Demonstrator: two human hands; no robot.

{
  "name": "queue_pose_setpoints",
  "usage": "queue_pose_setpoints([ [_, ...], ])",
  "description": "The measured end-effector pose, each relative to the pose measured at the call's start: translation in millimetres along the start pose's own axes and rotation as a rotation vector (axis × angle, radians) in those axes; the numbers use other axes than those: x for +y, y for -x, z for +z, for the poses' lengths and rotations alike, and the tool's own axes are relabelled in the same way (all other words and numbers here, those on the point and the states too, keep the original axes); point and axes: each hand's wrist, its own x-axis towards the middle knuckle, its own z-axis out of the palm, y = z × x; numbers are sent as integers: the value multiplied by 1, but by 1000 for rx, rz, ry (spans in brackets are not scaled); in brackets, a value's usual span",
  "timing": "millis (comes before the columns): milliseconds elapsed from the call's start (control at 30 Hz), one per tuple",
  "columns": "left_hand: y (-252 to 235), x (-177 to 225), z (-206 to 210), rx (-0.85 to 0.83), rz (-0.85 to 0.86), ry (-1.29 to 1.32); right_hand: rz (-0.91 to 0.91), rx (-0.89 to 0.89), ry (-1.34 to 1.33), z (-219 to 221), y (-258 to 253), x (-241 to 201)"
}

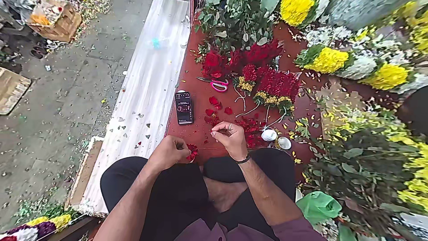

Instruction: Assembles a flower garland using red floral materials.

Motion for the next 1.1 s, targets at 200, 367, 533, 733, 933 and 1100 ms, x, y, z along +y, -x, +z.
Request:
queue_pose_setpoints([
  [200, 0, 2, 2, 8, -63, -24, 173, -108, -262, 20, 21, -20],
  [367, -1, 1, 7, -54, -10, 110, 295, -210, -189, 37, 31, -23],
  [533, 0, 4, 9, -88, -4, 163, 278, -184, -85, 42, 30, -16],
  [733, -2, 3, 14, -103, 4, 158, 234, -298, 168, 31, 21, -5],
  [933, -8, 11, 7, -94, -75, 164, 289, -560, 69, 10, 8, 1],
  [1100, -8, 36, -15, -38, -116, 22, 194, -564, 94, 5, 8, 7],
])
